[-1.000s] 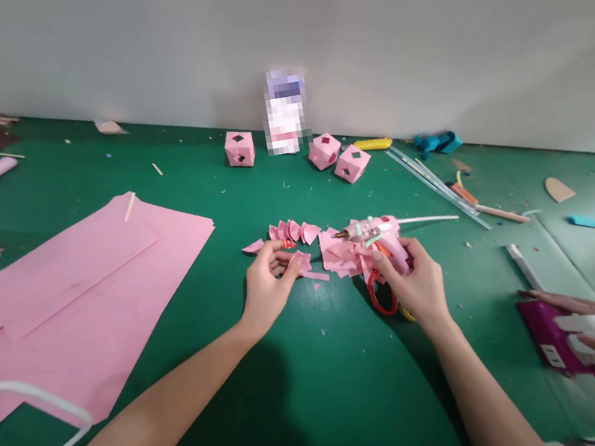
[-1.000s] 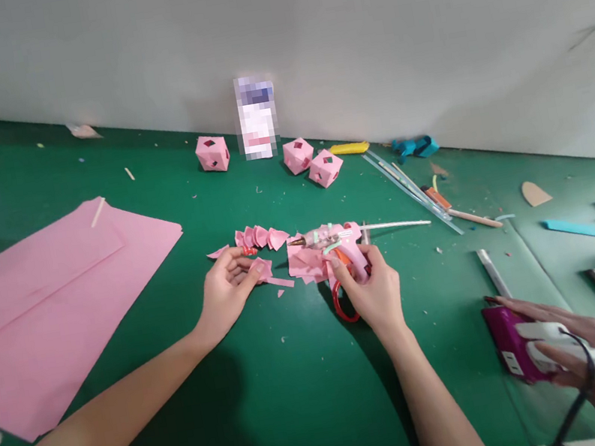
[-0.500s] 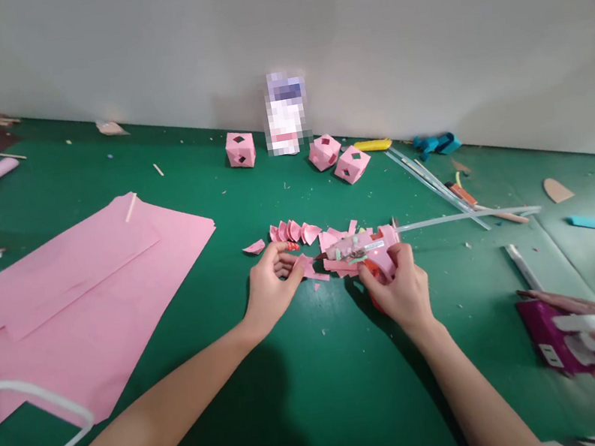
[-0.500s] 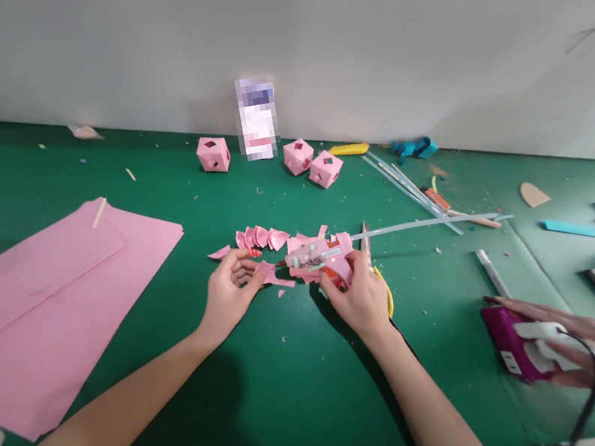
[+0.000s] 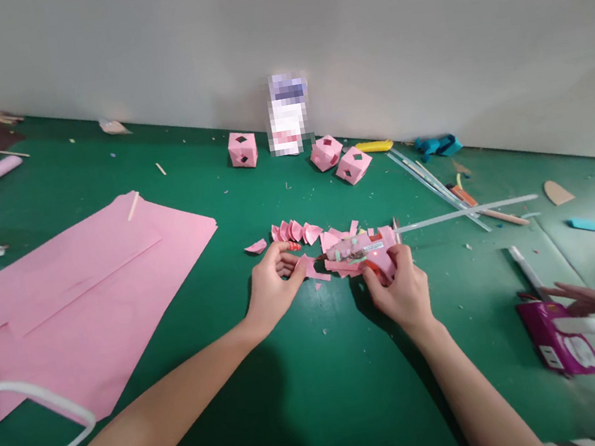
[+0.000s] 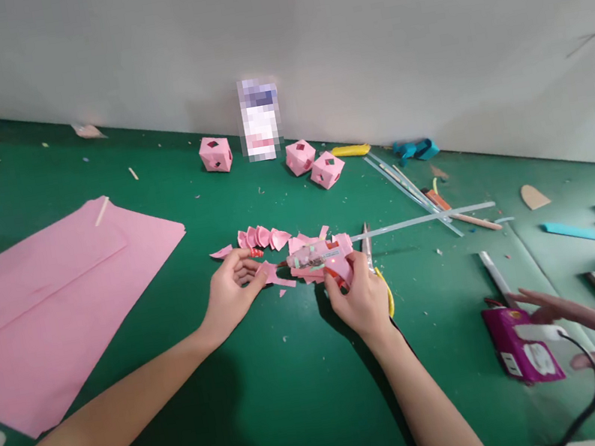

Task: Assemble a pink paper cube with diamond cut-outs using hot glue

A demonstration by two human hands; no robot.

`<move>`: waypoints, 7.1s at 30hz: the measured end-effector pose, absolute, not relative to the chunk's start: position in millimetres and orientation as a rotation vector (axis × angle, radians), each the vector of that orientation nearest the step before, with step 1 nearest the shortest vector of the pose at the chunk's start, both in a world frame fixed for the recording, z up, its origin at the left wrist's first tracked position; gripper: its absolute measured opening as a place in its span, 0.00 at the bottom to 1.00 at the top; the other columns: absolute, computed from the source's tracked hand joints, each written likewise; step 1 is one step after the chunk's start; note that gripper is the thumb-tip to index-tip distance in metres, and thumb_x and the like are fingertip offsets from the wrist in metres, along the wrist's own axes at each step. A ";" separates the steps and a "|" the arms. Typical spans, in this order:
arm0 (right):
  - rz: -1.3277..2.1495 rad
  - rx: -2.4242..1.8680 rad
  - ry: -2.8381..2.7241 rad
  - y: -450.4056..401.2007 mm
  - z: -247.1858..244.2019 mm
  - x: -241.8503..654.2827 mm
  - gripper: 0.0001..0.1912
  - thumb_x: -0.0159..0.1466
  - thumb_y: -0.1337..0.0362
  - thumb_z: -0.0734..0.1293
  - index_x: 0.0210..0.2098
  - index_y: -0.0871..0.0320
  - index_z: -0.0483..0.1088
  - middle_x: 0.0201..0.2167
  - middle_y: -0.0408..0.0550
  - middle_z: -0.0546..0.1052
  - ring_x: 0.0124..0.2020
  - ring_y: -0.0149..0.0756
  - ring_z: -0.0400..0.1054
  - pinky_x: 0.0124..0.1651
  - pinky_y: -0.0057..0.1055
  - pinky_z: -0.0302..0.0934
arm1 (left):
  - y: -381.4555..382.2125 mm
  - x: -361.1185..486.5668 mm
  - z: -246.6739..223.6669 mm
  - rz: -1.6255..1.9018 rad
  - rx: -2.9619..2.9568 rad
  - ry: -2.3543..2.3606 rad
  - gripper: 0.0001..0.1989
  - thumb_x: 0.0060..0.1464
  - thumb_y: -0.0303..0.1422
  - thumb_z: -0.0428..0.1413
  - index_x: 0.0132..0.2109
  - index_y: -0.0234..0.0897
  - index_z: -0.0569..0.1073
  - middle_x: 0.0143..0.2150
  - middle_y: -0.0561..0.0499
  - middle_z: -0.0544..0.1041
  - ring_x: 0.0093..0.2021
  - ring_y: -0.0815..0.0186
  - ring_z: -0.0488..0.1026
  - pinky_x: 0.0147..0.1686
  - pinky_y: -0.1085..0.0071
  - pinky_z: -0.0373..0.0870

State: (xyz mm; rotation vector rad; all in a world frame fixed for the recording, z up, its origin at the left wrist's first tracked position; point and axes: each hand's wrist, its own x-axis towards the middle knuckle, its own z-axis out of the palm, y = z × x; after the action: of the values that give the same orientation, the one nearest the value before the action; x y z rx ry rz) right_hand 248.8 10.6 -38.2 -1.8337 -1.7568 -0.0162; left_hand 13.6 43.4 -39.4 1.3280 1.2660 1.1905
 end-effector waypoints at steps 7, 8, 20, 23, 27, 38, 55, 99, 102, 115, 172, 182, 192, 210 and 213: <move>-0.020 -1.809 -1.759 11.0 -39.0 249.1 0.18 0.63 0.51 0.66 0.46 0.54 0.63 0.32 0.51 0.80 0.24 0.43 0.73 0.26 0.34 0.64 | 43.7 13.9 -40.2 1.193 1.338 1.263 0.13 0.55 0.34 0.64 0.45 0.40 0.70 0.32 0.53 0.80 0.32 0.66 0.80 0.35 0.68 0.79; -0.022 -1.807 -1.759 11.0 -39.1 249.1 0.18 0.63 0.51 0.66 0.46 0.54 0.63 0.32 0.51 0.80 0.24 0.43 0.74 0.26 0.34 0.64 | 43.7 13.9 -39.8 1.194 1.335 1.263 0.13 0.55 0.34 0.64 0.45 0.40 0.70 0.32 0.53 0.80 0.32 0.66 0.80 0.35 0.68 0.79; -0.064 -1.873 -1.675 10.4 -36.4 247.6 0.22 0.61 0.47 0.67 0.47 0.55 0.65 0.34 0.52 0.82 0.27 0.45 0.76 0.28 0.35 0.65 | 43.1 13.6 -39.1 1.179 1.321 1.257 0.14 0.55 0.33 0.63 0.46 0.39 0.69 0.32 0.54 0.79 0.33 0.67 0.79 0.37 0.69 0.78; -0.035 -1.870 -1.640 10.2 -35.6 248.0 0.22 0.60 0.47 0.68 0.46 0.54 0.65 0.33 0.50 0.81 0.25 0.43 0.74 0.28 0.35 0.65 | 42.6 13.4 -37.9 1.174 1.327 1.259 0.14 0.55 0.32 0.63 0.46 0.39 0.69 0.33 0.53 0.79 0.33 0.67 0.79 0.37 0.70 0.78; -0.013 -1.849 -1.666 10.6 -36.9 246.5 0.21 0.60 0.47 0.69 0.45 0.54 0.65 0.32 0.49 0.80 0.25 0.41 0.73 0.29 0.35 0.65 | 42.4 13.8 -37.1 1.171 1.326 1.258 0.13 0.56 0.34 0.62 0.46 0.39 0.69 0.32 0.53 0.79 0.33 0.67 0.79 0.36 0.70 0.78; -0.022 -1.827 -1.694 11.6 -40.5 245.9 0.22 0.60 0.48 0.69 0.45 0.55 0.65 0.32 0.50 0.80 0.23 0.41 0.72 0.27 0.33 0.64 | 43.0 14.5 -38.6 1.197 1.328 1.239 0.12 0.56 0.34 0.63 0.45 0.40 0.69 0.31 0.54 0.79 0.31 0.67 0.79 0.34 0.71 0.78; -0.154 -1.753 -1.779 10.4 -40.9 246.1 0.18 0.63 0.51 0.69 0.46 0.56 0.66 0.30 0.50 0.82 0.23 0.42 0.75 0.24 0.31 0.64 | 41.8 14.2 -42.3 1.181 1.357 1.232 0.13 0.57 0.34 0.63 0.47 0.39 0.70 0.32 0.54 0.80 0.33 0.67 0.81 0.37 0.69 0.79; -0.060 -1.823 -1.693 9.0 -37.9 242.7 0.19 0.60 0.50 0.68 0.44 0.54 0.65 0.29 0.49 0.80 0.23 0.41 0.73 0.27 0.33 0.63 | 46.2 12.7 -41.8 1.178 1.238 1.248 0.16 0.54 0.34 0.65 0.46 0.39 0.68 0.35 0.51 0.81 0.34 0.65 0.81 0.38 0.68 0.80; -0.025 -1.867 -1.660 11.0 -37.7 242.6 0.20 0.59 0.48 0.69 0.43 0.54 0.65 0.28 0.47 0.79 0.24 0.42 0.71 0.27 0.34 0.63 | 44.6 14.0 -40.3 1.167 1.304 1.251 0.15 0.54 0.33 0.64 0.45 0.40 0.68 0.35 0.51 0.82 0.33 0.66 0.81 0.36 0.68 0.79; -0.133 -1.939 -1.581 30.3 -45.4 270.8 0.25 0.67 0.43 0.63 0.47 0.60 0.71 0.42 0.60 0.74 0.47 0.55 0.65 0.53 0.54 0.63 | 42.8 14.8 -38.6 1.141 1.379 1.227 0.12 0.55 0.33 0.62 0.45 0.39 0.69 0.35 0.50 0.83 0.33 0.64 0.82 0.33 0.69 0.79; 1.231 -1.473 -1.330 1.7 -35.8 193.7 0.21 0.61 0.44 0.72 0.31 0.58 0.76 0.24 0.46 0.77 0.24 0.32 0.64 0.27 0.29 0.57 | 36.3 11.8 -37.4 0.986 1.469 0.975 0.12 0.56 0.33 0.63 0.46 0.38 0.72 0.39 0.47 0.86 0.39 0.61 0.85 0.42 0.66 0.84; 1.160 -1.503 -1.369 2.2 -36.7 197.0 0.21 0.63 0.45 0.70 0.29 0.56 0.70 0.21 0.40 0.68 0.23 0.31 0.58 0.27 0.30 0.52 | 30.8 8.9 -29.3 0.869 1.428 0.937 0.17 0.57 0.31 0.62 0.53 0.36 0.71 0.50 0.40 0.86 0.45 0.55 0.86 0.49 0.61 0.84; 1.374 -1.407 -1.362 9.4 -28.0 202.6 0.26 0.65 0.38 0.66 0.32 0.56 0.75 0.29 0.48 0.78 0.28 0.34 0.68 0.29 0.30 0.62 | 36.2 13.2 -33.4 0.908 1.423 1.117 0.14 0.58 0.33 0.62 0.50 0.37 0.73 0.45 0.44 0.87 0.43 0.56 0.86 0.48 0.61 0.85; 0.962 -1.505 -1.718 4.1 -29.3 193.1 0.15 0.70 0.55 0.63 0.31 0.55 0.70 0.22 0.41 0.70 0.23 0.31 0.60 0.27 0.29 0.52 | 33.7 14.5 -34.7 0.962 1.485 1.100 0.12 0.60 0.35 0.62 0.49 0.38 0.74 0.43 0.47 0.88 0.40 0.57 0.87 0.42 0.65 0.86; 0.948 -1.500 -1.713 5.2 -29.1 191.7 0.13 0.68 0.58 0.63 0.28 0.55 0.67 0.21 0.39 0.67 0.22 0.30 0.58 0.27 0.29 0.51 | 33.8 14.3 -34.9 0.952 1.496 1.099 0.13 0.59 0.35 0.63 0.50 0.38 0.74 0.43 0.47 0.88 0.41 0.58 0.87 0.42 0.65 0.86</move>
State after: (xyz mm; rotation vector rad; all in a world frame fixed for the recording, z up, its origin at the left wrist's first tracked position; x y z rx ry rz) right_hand 191.7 5.2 -29.1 -1.5004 -1.7132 0.9480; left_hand 14.3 33.8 -34.9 1.4962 1.0987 0.9522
